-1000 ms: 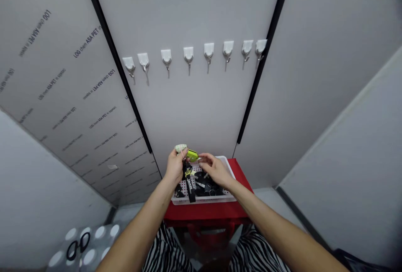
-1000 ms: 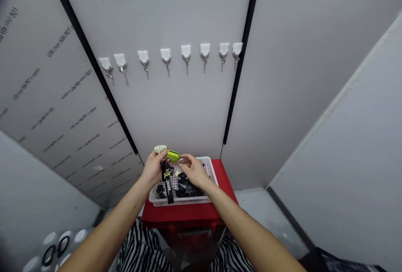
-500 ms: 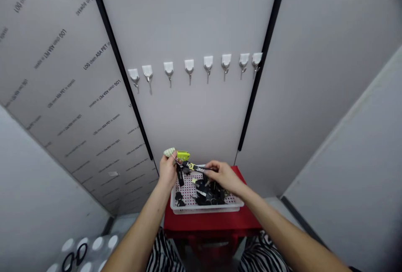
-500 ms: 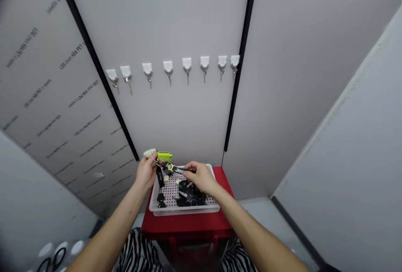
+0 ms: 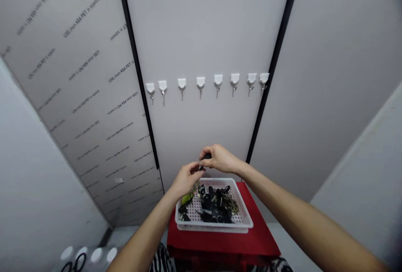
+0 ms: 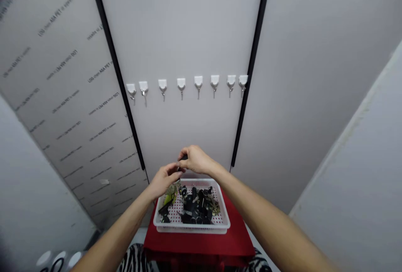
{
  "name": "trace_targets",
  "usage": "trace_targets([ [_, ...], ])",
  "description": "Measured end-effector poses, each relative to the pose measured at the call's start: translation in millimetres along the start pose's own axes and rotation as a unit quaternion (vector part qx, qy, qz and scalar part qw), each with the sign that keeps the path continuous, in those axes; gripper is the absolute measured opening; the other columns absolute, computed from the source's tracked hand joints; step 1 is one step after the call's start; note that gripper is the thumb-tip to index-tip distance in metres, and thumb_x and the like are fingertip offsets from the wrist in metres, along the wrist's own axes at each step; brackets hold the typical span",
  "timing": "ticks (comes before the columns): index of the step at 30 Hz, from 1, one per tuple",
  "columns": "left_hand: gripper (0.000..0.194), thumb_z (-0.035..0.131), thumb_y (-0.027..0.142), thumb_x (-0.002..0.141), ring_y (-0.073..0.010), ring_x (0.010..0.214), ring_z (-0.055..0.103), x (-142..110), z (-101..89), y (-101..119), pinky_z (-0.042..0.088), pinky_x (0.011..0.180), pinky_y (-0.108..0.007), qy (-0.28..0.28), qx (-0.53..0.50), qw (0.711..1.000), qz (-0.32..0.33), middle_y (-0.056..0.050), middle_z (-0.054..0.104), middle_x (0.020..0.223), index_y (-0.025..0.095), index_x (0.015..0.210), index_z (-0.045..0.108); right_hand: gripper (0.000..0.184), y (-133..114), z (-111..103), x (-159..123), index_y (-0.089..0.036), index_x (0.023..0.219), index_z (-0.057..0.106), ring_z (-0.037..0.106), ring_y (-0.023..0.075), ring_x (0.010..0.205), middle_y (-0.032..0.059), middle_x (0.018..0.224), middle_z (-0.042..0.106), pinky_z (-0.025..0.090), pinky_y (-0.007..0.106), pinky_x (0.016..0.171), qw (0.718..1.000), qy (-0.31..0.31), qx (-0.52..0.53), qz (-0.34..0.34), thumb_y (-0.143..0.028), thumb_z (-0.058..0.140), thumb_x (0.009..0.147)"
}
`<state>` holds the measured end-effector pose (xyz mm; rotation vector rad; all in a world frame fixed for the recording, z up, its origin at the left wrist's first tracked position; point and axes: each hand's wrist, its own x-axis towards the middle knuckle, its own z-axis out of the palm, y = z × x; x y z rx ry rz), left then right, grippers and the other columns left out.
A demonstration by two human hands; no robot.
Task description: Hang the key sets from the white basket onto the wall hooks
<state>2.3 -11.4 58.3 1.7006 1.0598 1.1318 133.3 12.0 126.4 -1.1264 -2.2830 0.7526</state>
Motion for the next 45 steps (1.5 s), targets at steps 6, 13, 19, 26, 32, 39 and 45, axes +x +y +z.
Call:
trace_targets([
  [6, 0.019, 0.052, 0.021, 0.056, -0.0082, 0.056, 0.046, 10, -13.2, 24, 0.035, 0.055, -0.019, 0.068, -0.123, 0.99, -0.02, 0.001, 0.053, 0.06, 0.012, 0.072, 0.055, 0.026, -14, -5, 20, -0.013, 0.078, 0.047, 0.041, 0.0045, 0.042, -0.0061, 0.047, 0.043, 0.031, 0.017, 0.041, 0.989, 0.048, 0.143, -0.007, -0.02, 0.053, 0.053],
  [13, 0.022, 0.054, 0.026, 0.054, -0.0075, 0.05, 0.046, 20, -39.9, 43, 0.034, 0.047, -0.018, 0.129, -0.171, 0.977, -0.019, 0.0, 0.052, 0.053, 0.011, 0.069, 0.056, 0.023, -41, -4, 45, -0.011, 0.073, 0.049, 0.044, 0.0043, 0.046, -0.0041, 0.054, 0.048, 0.037, 0.02, 0.048, 0.945, 0.091, 0.313, -0.037, -0.018, 0.054, 0.052],
  [19, 0.027, 0.057, 0.03, 0.051, -0.0059, 0.048, 0.048, 31, -76.4, 66, 0.035, 0.049, -0.017, 0.227, -0.247, 0.941, 0.034, 0.001, 0.053, 0.054, 0.012, 0.071, 0.054, 0.026, -82, -8, 85, -0.013, 0.074, 0.045, 0.04, 0.0038, 0.037, -0.0068, 0.047, 0.045, 0.034, 0.019, 0.041, 0.926, 0.164, 0.32, -0.114, -0.02, 0.055, 0.051],
  [26, 0.029, 0.06, 0.031, 0.045, -0.0043, 0.041, 0.045, 55, -117.3, 88, 0.033, 0.043, -0.016, 0.317, -0.3, 0.896, 0.079, 0.004, 0.05, 0.049, 0.012, 0.065, 0.05, 0.018, -116, -3, 142, -0.016, 0.064, 0.04, 0.041, 0.005, 0.037, -0.0071, 0.046, 0.044, 0.037, 0.02, 0.042, 0.922, 0.277, 0.23, -0.14, -0.025, 0.051, 0.054],
  [32, 0.027, 0.06, 0.031, 0.044, -0.0032, 0.038, 0.042, 72, -133.3, 89, 0.032, 0.04, -0.016, 0.34, -0.305, 0.885, 0.093, 0.005, 0.048, 0.044, 0.012, 0.059, 0.049, 0.013, -131, 4, 165, -0.016, 0.061, 0.044, 0.048, 0.0081, 0.055, -0.0026, 0.059, 0.051, 0.038, 0.021, 0.056, 0.928, 0.355, 0.062, -0.097, -0.027, 0.049, 0.057],
  [39, 0.023, 0.058, 0.03, 0.045, -0.0021, 0.033, 0.034, 85, -138.1, 80, 0.024, 0.036, -0.015, 0.338, -0.296, 0.89, 0.072, 0.008, 0.041, 0.037, 0.013, 0.05, 0.045, 0.011, -136, 9, 166, -0.018, 0.069, 0.048, 0.049, 0.0115, 0.066, 0.0012, 0.07, 0.055, 0.036, 0.023, 0.06, 0.929, 0.359, -0.073, -0.057, -0.027, 0.044, 0.063],
  [45, 0.02, 0.058, 0.027, 0.044, -0.0024, 0.038, 0.036, 79, -136.0, 74, 0.027, 0.04, -0.015, 0.315, -0.249, 0.912, 0.088, 0.007, 0.045, 0.041, 0.011, 0.054, 0.051, 0.018, -133, 15, 158, -0.022, 0.081, 0.046, 0.05, 0.0137, 0.068, 0.0, 0.075, 0.056, 0.035, 0.025, 0.058, 0.929, 0.352, -0.099, -0.062, -0.028, 0.043, 0.064],
])
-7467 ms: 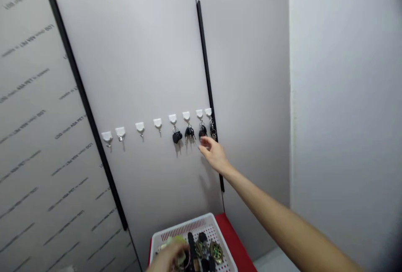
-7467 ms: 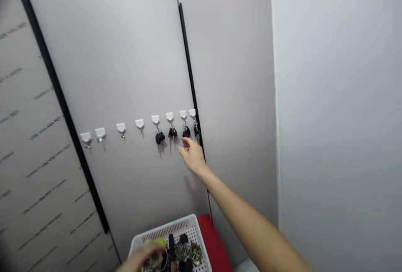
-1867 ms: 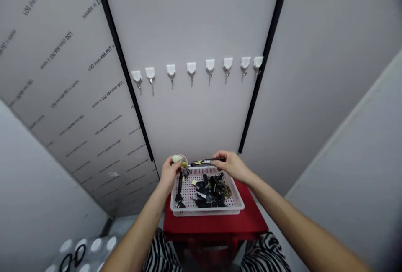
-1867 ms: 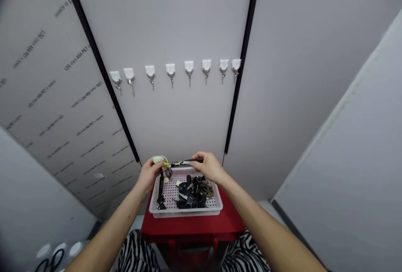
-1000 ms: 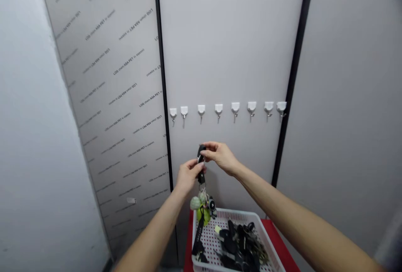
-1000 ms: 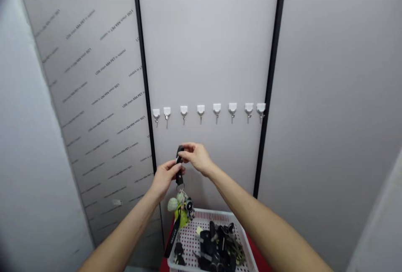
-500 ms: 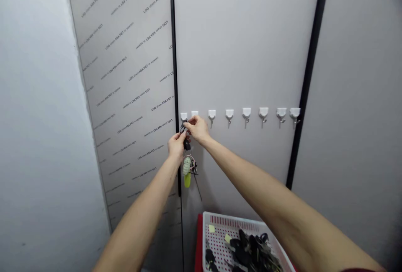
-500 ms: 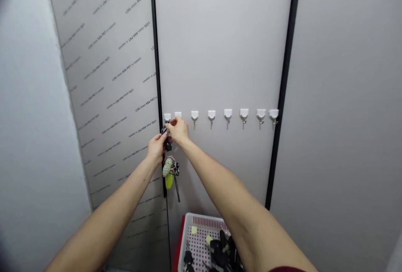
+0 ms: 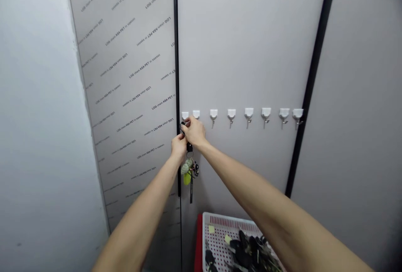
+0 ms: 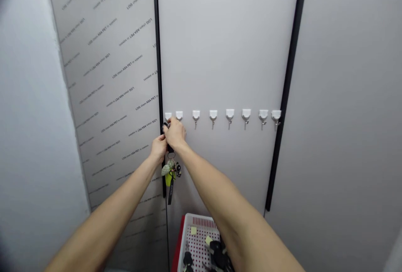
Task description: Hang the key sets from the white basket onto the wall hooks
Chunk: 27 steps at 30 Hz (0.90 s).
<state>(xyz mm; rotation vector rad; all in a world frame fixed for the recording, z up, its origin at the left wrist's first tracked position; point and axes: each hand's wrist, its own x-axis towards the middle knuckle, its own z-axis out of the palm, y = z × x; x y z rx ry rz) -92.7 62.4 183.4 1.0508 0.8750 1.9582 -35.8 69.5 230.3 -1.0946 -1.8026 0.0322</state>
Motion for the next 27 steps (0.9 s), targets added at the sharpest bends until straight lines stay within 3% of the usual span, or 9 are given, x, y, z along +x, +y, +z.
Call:
trace_targets([
  [4, 0.02, 0.058, 0.026, 0.044, -0.0018, 0.038, 0.036, -5, -3.5, 4, 0.028, 0.04, -0.015, -0.019, 0.006, 1.0, 0.022, 0.006, 0.047, 0.043, 0.011, 0.056, 0.053, 0.021, 6, 0, -7, -0.023, 0.084, 0.044, 0.05, 0.0138, 0.068, -0.001, 0.074, 0.056, 0.035, 0.025, 0.058, 1.0, -0.006, 0.003, 0.005, -0.026, 0.044, 0.063],
  [11, 0.023, 0.059, 0.029, 0.043, -0.0034, 0.037, 0.039, 7, -1.7, 5, 0.028, 0.039, -0.016, -0.029, -0.024, 0.999, -0.019, 0.006, 0.046, 0.041, 0.012, 0.056, 0.05, 0.025, 3, -3, 1, -0.021, 0.084, 0.043, 0.051, 0.0141, 0.067, 0.0007, 0.071, 0.056, 0.035, 0.025, 0.059, 1.0, 0.004, -0.011, 0.015, -0.036, 0.044, 0.064],
  [17, 0.021, 0.057, 0.031, 0.046, -0.0037, 0.034, 0.036, 11, -5.3, -7, 0.027, 0.037, -0.017, -0.029, 0.024, 0.996, -0.081, 0.006, 0.042, 0.036, 0.012, 0.05, 0.048, 0.021, 6, 2, -1, -0.02, 0.073, 0.051, 0.05, 0.0176, 0.072, 0.0046, 0.074, 0.056, 0.035, 0.029, 0.059, 0.995, -0.055, -0.086, 0.014, -0.038, 0.042, 0.066],
  [20, 0.016, 0.054, 0.027, 0.051, -0.0046, 0.039, 0.04, 7, -12.0, -9, 0.031, 0.042, -0.018, 0.005, 0.096, 0.995, -0.032, 0.004, 0.046, 0.042, 0.012, 0.053, 0.051, 0.025, 16, 1, -16, -0.021, 0.08, 0.051, 0.05, 0.0164, 0.071, 0.0033, 0.074, 0.057, 0.036, 0.027, 0.058, 0.995, -0.081, -0.065, -0.003, -0.039, 0.04, 0.067],
  [22, 0.017, 0.054, 0.022, 0.052, -0.0074, 0.051, 0.047, -1, -18.5, -11, 0.036, 0.051, -0.019, 0.033, 0.162, 0.986, 0.026, 0.001, 0.053, 0.056, 0.012, 0.066, 0.053, 0.027, 32, -4, -34, -0.022, 0.084, 0.05, 0.05, 0.0144, 0.068, 0.0018, 0.075, 0.057, 0.036, 0.025, 0.057, 0.994, -0.094, -0.042, -0.028, -0.04, 0.039, 0.067],
  [25, 0.033, 0.053, 0.016, 0.053, -0.0115, 0.074, 0.049, -25, -31.0, -19, 0.038, 0.064, -0.021, 0.058, 0.267, 0.953, 0.128, -0.004, 0.054, 0.082, 0.015, 0.086, 0.05, 0.026, 73, -22, -71, -0.02, 0.086, 0.05, 0.05, 0.0116, 0.066, 0.0014, 0.078, 0.057, 0.035, 0.023, 0.059, 0.991, -0.121, -0.039, -0.034, -0.035, 0.04, 0.067],
  [27, 0.035, 0.05, 0.017, 0.057, -0.0124, 0.081, 0.047, -48, -38.8, -32, 0.038, 0.068, -0.023, 0.054, 0.318, 0.931, 0.171, -0.005, 0.051, 0.09, 0.017, 0.092, 0.047, 0.023, 109, -37, -101, -0.019, 0.083, 0.052, 0.05, 0.011, 0.066, 0.0021, 0.079, 0.057, 0.035, 0.022, 0.061, 0.985, -0.163, -0.061, -0.002, -0.031, 0.042, 0.067],
])
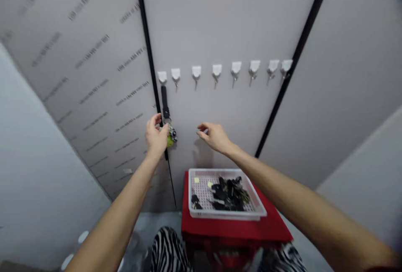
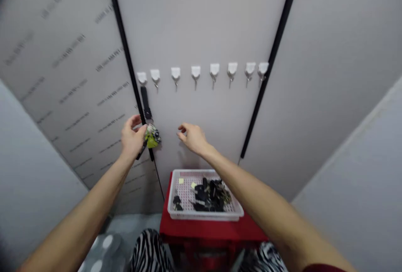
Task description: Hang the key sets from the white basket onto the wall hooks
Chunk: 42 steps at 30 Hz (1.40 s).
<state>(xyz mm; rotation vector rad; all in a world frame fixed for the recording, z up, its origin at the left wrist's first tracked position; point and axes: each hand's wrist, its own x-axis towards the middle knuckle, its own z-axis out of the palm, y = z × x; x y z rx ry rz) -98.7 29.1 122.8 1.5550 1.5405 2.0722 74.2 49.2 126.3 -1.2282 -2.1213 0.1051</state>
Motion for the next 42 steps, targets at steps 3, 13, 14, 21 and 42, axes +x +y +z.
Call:
trace_targets([
  [3, 0.032, 0.046, 0.018, 0.061, -0.0124, 0.08, 0.047, -49, 5.9, -13, 0.038, 0.067, -0.024, -0.08, 0.038, 0.996, 0.007, -0.005, 0.049, 0.09, 0.017, 0.093, 0.046, 0.021, 52, 0, -50, -0.018, 0.079, 0.055, 0.051, 0.0114, 0.065, 0.003, 0.078, 0.058, 0.035, 0.022, 0.061, 0.993, -0.088, -0.028, 0.068, -0.028, 0.042, 0.067],
  [13, 0.031, 0.048, 0.015, 0.057, -0.0194, 0.085, 0.045, -174, 81.7, -47, 0.03, 0.077, -0.03, -0.493, 0.17, 0.852, -0.037, -0.008, 0.053, 0.089, 0.016, 0.087, 0.052, 0.032, 100, 35, -134, -0.018, 0.089, 0.053, 0.047, 0.0188, 0.084, 0.0077, 0.088, 0.056, 0.034, 0.025, 0.067, 0.961, -0.243, -0.107, 0.075, -0.022, 0.05, 0.057],
  [14, 0.028, 0.047, 0.017, 0.058, -0.0198, 0.084, 0.045, -177, 83.9, -50, 0.031, 0.076, -0.03, -0.493, 0.178, 0.851, -0.041, -0.008, 0.054, 0.086, 0.016, 0.085, 0.053, 0.033, 101, 38, -136, -0.018, 0.09, 0.052, 0.046, 0.0192, 0.084, 0.008, 0.087, 0.055, 0.034, 0.025, 0.067, 0.962, -0.241, -0.106, 0.069, -0.021, 0.049, 0.057],
  [21, 0.016, 0.045, 0.013, 0.056, -0.0123, 0.055, 0.046, -167, 69.0, -65, 0.034, 0.056, -0.023, -0.507, 0.169, 0.839, -0.098, -0.002, 0.054, 0.057, 0.016, 0.066, 0.057, 0.018, 116, 32, -131, -0.015, 0.072, 0.052, 0.045, 0.0095, 0.053, 0.0007, 0.059, 0.053, 0.033, 0.019, 0.05, 0.968, -0.204, 0.022, 0.142, -0.025, 0.039, 0.065],
  [42, 0.027, 0.053, 0.029, 0.05, -0.0222, 0.084, 0.043, -161, 57.6, -42, 0.024, 0.08, -0.039, -0.602, 0.341, 0.685, 0.228, -0.006, 0.055, 0.081, 0.018, 0.074, 0.054, 0.026, 81, 41, -142, -0.018, 0.073, 0.056, 0.05, 0.0159, 0.065, 0.0045, 0.071, 0.057, 0.032, 0.021, 0.051, 0.931, -0.338, -0.114, 0.08, -0.035, 0.052, 0.053],
])
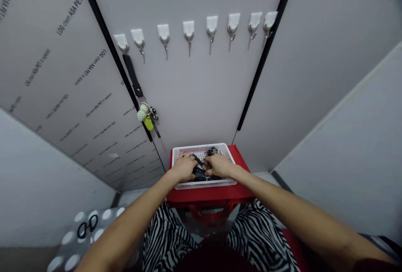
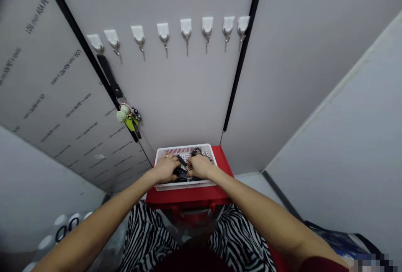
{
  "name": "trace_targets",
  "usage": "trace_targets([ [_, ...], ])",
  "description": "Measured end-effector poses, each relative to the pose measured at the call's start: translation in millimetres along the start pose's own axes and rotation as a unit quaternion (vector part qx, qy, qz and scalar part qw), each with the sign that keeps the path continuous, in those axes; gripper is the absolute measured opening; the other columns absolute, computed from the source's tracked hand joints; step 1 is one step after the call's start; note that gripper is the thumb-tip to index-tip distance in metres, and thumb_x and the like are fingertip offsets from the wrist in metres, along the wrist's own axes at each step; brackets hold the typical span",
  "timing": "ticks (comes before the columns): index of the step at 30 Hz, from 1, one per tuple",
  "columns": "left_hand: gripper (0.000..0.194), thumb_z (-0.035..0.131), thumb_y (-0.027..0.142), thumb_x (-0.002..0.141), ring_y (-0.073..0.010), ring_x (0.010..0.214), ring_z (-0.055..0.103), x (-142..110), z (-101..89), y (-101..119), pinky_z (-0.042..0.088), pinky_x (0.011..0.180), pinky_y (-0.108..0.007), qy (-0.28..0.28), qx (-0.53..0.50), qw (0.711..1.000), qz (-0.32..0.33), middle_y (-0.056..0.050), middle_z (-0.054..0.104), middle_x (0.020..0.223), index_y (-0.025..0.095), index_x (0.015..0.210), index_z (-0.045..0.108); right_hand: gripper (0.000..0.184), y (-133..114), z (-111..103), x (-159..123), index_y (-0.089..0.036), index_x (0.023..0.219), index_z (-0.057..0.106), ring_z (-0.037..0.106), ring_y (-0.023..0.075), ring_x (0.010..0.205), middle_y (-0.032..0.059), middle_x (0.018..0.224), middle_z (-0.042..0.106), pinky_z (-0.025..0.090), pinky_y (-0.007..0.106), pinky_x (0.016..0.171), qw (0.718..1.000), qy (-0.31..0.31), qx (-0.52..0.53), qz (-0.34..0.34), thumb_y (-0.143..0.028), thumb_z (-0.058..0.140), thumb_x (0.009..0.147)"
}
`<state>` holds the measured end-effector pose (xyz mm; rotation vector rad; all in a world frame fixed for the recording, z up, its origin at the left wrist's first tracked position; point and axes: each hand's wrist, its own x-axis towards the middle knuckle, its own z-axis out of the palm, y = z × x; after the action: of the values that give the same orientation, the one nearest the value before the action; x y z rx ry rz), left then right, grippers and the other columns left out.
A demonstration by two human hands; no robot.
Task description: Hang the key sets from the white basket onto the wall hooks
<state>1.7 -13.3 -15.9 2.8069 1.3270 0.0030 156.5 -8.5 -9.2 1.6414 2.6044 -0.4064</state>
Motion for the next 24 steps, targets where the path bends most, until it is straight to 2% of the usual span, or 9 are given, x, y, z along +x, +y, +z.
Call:
trace_targets([
  [3, 0.021, 0.049, 0.031, 0.055, -0.018, 0.075, 0.047, -1, -11.7, -12, 0.026, 0.079, -0.035, 0.015, -0.015, 1.0, -0.016, -0.005, 0.056, 0.071, 0.016, 0.068, 0.054, 0.021, 11, -4, 0, -0.017, 0.072, 0.054, 0.049, 0.012, 0.06, 0.0025, 0.067, 0.057, 0.032, 0.02, 0.052, 0.995, 0.047, 0.081, -0.015, -0.033, 0.045, 0.061],
  [7, 0.021, 0.04, 0.027, 0.062, -0.0146, 0.07, 0.05, -4, -24.3, -20, 0.03, 0.073, -0.03, 0.038, -0.061, 0.994, -0.083, -0.003, 0.058, 0.073, 0.018, 0.077, 0.052, 0.023, 17, -5, 0, -0.015, 0.075, 0.053, 0.048, 0.0089, 0.055, 0.0014, 0.064, 0.056, 0.033, 0.018, 0.05, 0.981, 0.072, 0.18, -0.023, -0.031, 0.04, 0.065],
  [11, 0.035, 0.05, 0.037, 0.054, -0.0225, 0.081, 0.048, -1, -14.3, -12, 0.029, 0.074, -0.035, 0.02, -0.033, 0.991, -0.13, -0.009, 0.056, 0.084, 0.015, 0.081, 0.051, 0.022, 9, 1, 2, -0.016, 0.077, 0.055, 0.048, 0.0104, 0.056, 0.0016, 0.064, 0.057, 0.032, 0.019, 0.051, 0.987, 0.063, 0.147, -0.028, -0.028, 0.044, 0.061],
  [13, 0.032, 0.051, 0.033, 0.053, -0.0236, 0.081, 0.048, 2, -4.6, -8, 0.03, 0.073, -0.035, 0.025, -0.033, 0.986, -0.161, -0.011, 0.056, 0.084, 0.014, 0.079, 0.052, 0.021, 4, 5, 4, -0.017, 0.076, 0.056, 0.049, 0.0117, 0.059, 0.0024, 0.066, 0.057, 0.032, 0.021, 0.053, 0.99, 0.072, 0.117, -0.026, -0.024, 0.045, 0.06],
  [16, 0.025, 0.049, 0.025, 0.054, -0.0212, 0.077, 0.05, 7, 2.2, -8, 0.033, 0.069, -0.032, 0.057, -0.082, 0.977, -0.186, -0.009, 0.057, 0.08, 0.016, 0.077, 0.051, 0.021, 3, 7, 5, -0.017, 0.075, 0.057, 0.049, 0.013, 0.062, 0.0036, 0.068, 0.058, 0.032, 0.022, 0.056, 0.989, 0.089, 0.12, -0.017, -0.022, 0.044, 0.06],
  [19, 0.022, 0.046, 0.025, 0.057, -0.0158, 0.068, 0.051, 10, -4.7, -14, 0.036, 0.06, -0.025, 0.114, -0.204, 0.947, -0.222, -0.004, 0.057, 0.073, 0.017, 0.077, 0.05, 0.021, 4, 6, 6, -0.015, 0.068, 0.057, 0.05, 0.0129, 0.059, 0.0044, 0.064, 0.058, 0.034, 0.023, 0.055, 0.973, 0.09, 0.213, 0.005, -0.028, 0.042, 0.064],
  [21, 0.018, 0.045, 0.025, 0.058, -0.0119, 0.063, 0.05, 11, -12.9, -14, 0.036, 0.055, -0.021, 0.156, -0.287, 0.918, -0.223, -0.001, 0.056, 0.067, 0.016, 0.074, 0.048, 0.03, 1, 3, 7, -0.013, 0.069, 0.055, 0.05, 0.0124, 0.057, 0.0055, 0.063, 0.057, 0.035, 0.023, 0.052, 0.931, 0.054, 0.36, 0.032, -0.036, 0.036, 0.067],
  [22, 0.016, 0.044, 0.024, 0.059, -0.0103, 0.061, 0.049, 10, -16.7, -12, 0.036, 0.054, -0.019, 0.176, -0.316, 0.908, -0.212, 0.001, 0.055, 0.065, 0.016, 0.072, 0.047, 0.035, -2, 1, 7, -0.012, 0.071, 0.054, 0.051, 0.012, 0.056, 0.0061, 0.064, 0.057, 0.036, 0.023, 0.051, 0.892, 0.032, 0.45, 0.045, -0.04, 0.032, 0.069],
  [24, 0.014, 0.044, 0.022, 0.059, -0.0083, 0.058, 0.047, 8, -22.2, -4, 0.035, 0.053, -0.018, 0.205, -0.347, 0.897, -0.181, 0.003, 0.052, 0.062, 0.016, 0.071, 0.045, 0.041, -11, -6, 9, -0.012, 0.077, 0.051, 0.051, 0.0111, 0.056, 0.0061, 0.065, 0.057, 0.037, 0.022, 0.05, 0.791, 0.007, 0.609, 0.06, -0.045, 0.028, 0.07],
])
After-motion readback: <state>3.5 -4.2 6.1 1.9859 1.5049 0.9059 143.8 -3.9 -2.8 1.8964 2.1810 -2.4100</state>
